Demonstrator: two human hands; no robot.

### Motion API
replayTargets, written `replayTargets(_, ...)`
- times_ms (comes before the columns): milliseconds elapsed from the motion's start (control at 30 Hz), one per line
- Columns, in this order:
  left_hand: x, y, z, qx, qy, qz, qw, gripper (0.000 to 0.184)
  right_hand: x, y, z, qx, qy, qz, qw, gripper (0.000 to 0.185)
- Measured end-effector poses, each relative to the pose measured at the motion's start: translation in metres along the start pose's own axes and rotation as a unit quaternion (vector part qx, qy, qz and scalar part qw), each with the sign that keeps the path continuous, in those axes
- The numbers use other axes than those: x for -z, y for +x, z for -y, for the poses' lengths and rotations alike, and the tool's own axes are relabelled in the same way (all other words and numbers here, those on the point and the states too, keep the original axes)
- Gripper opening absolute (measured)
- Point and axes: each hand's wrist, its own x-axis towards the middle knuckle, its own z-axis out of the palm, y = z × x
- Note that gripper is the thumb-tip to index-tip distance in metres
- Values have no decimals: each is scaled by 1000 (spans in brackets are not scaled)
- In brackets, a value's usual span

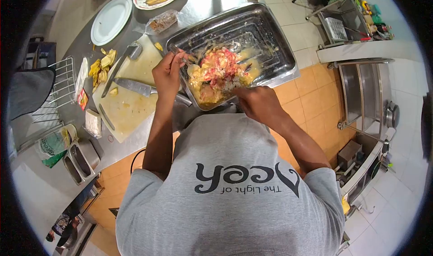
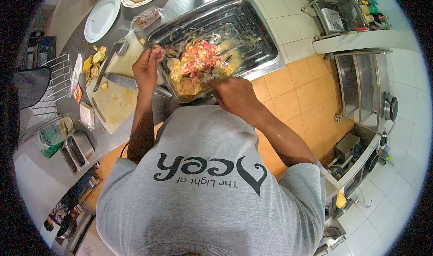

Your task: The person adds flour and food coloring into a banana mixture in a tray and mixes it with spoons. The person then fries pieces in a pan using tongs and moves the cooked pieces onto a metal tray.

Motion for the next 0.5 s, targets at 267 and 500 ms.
replayTargets(267, 3, 0, 6, 11, -5, -8, 1000, 20, 6, 14, -16, -49, -51, -65, 995, 29)
replayTargets(500, 4, 2, 7, 13, -11, -7, 1000, 20, 15, 25, -15, -45, -41, -155, 986, 29)
